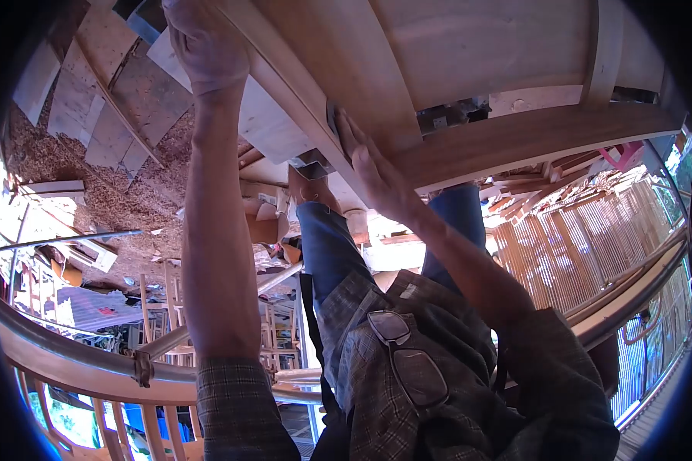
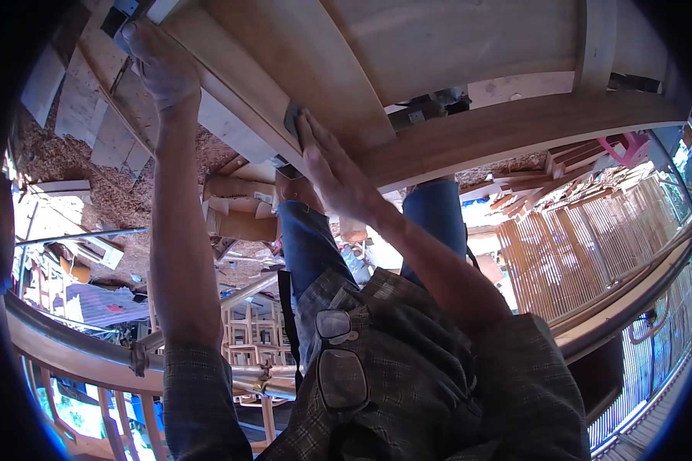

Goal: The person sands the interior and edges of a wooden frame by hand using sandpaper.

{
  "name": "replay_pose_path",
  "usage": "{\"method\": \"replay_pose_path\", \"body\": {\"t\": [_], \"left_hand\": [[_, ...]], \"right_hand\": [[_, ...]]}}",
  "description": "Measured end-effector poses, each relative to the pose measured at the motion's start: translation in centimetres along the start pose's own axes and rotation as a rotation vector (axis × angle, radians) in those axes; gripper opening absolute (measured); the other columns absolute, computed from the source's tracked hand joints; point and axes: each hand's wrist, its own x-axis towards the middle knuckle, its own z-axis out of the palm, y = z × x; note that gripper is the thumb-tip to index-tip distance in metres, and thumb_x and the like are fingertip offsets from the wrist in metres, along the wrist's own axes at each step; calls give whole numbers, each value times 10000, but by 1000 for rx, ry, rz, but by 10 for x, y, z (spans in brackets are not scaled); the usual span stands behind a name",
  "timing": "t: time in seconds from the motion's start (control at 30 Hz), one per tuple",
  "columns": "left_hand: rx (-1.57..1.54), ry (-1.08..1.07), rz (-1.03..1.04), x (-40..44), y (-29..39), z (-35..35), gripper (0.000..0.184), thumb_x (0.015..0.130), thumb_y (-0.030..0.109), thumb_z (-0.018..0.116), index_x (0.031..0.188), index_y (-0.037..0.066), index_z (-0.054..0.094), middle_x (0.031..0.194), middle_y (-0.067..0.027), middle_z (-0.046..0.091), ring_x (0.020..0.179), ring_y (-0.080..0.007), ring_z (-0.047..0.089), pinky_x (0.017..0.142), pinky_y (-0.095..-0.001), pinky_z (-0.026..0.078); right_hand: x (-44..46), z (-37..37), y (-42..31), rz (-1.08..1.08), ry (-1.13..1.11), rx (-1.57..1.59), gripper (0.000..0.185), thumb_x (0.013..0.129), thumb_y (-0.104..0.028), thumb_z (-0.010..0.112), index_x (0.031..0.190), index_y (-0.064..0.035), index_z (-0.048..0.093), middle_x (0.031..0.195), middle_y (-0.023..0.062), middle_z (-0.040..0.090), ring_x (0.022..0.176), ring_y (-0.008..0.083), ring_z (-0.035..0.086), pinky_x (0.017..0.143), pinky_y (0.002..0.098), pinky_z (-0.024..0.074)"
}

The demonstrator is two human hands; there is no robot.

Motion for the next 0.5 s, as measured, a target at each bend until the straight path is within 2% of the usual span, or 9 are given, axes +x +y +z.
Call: {"method": "replay_pose_path", "body": {"t": [0.03, 0.07, 0.13, 0.2, 0.23, 0.3, 0.37, 0.43, 0.5], "left_hand": [[-9, 0, 0, 2, 5, 6, 428, 963, 328, 375, 1225, -10, 403, 1157, -149, 454, 1086, -258, 440, 939, -332, 358], [205, -4, 142, 5, 10, 10, 412, 956, 294, 388, 1222, -20, 401, 1162, -159, 451, 1088, -268, 440, 940, -333, 359], [643, -22, 410, 6, 30, 14, 383, 941, 227, 414, 1216, -39, 397, 1170, -177, 447, 1091, -288, 440, 942, -333, 360], [1097, -36, 689, 4, 39, 11, 361, 926, 159, 440, 1210, -59, 394, 1179, -195, 442, 1095, -309, 441, 944, -334, 362], [1107, -45, 688, 1, 28, 10, 361, 926, 159, 440, 1210, -59, 394, 1179, -195, 442, 1095, -309, 441, 944, -334, 362], [835, 198, 702, -6, -8, 20, 413, 976, 274, 356, 1224, -50, 417, 1145, -152, 477, 1097, -223, 440, 957, -314, 354], [692, 361, 723, 7, -10, 23, 456, 1001, 332, 314, 1231, -46, 429, 1129, -130, 495, 1098, -180, 439, 964, -304, 351], [668, 222, 563, 13, 12, 18, 432, 985, 319, 351, 1217, -40, 416, 1135, -149, 481, 1090, -220, 445, 962, -321, 354], [624, 62, 401, 7, 38, 17, 414, 969, 306, 387, 1204, -34, 402, 1142, -168, 467, 1083, -260, 451, 960, -337, 358]], "right_hand": [[0, 2, -4, 7, 19, 19, 592, 983, -383, 231, 1364, 67, 284, 1405, 283, 259, 1326, 362, 265, 1089, 386, 223], [3, 7, -6, 14, 42, 40, 599, 983, -382, 233, 1363, 79, 273, 1407, 276, 263, 1328, 358, 259, 1094, 385, 207], [56, 3, -34, -192, 62, 23, 597, 980, -393, 240, 1360, 65, 288, 1396, 252, 304, 1320, 356, 277, 1078, 396, 236], [119, 1, -68, -147, -73, 12, 587, 980, -397, 243, 1356, 48, 309, 1379, 232, 348, 1318, 350, 283, 1059, 404, 261], [125, 4, -61, -144, -77, 24, 587, 980, -397, 243, 1356, 48, 309, 1379, 232, 348, 1318, 350, 283, 1059, 404, 261], [124, 11, -54, -253, -14, 111, 573, 978, -395, 253, 1353, 33, 319, 1353, 232, 386, 1305, 349, 302, 1046, 407, 276], [76, 18, -10, -365, 142, -177, 595, 973, -417, 240, 1354, 36, 311, 1378, 235, 347, 1292, 358, 317, 1053, 421, 259], [22, 13, 3, -108, 75, 20, 628, 966, -445, 223, 1349, 44, 308, 1403, 253, 290, 1291, 381, 307, 1063, 436, 230], [20, 15, -10, -86, 94, -1, 640, 963, -449, 221, 1350, 55, 299, 1410, 265, 265, 1296, 394, 291, 1067, 440, 217]]}}
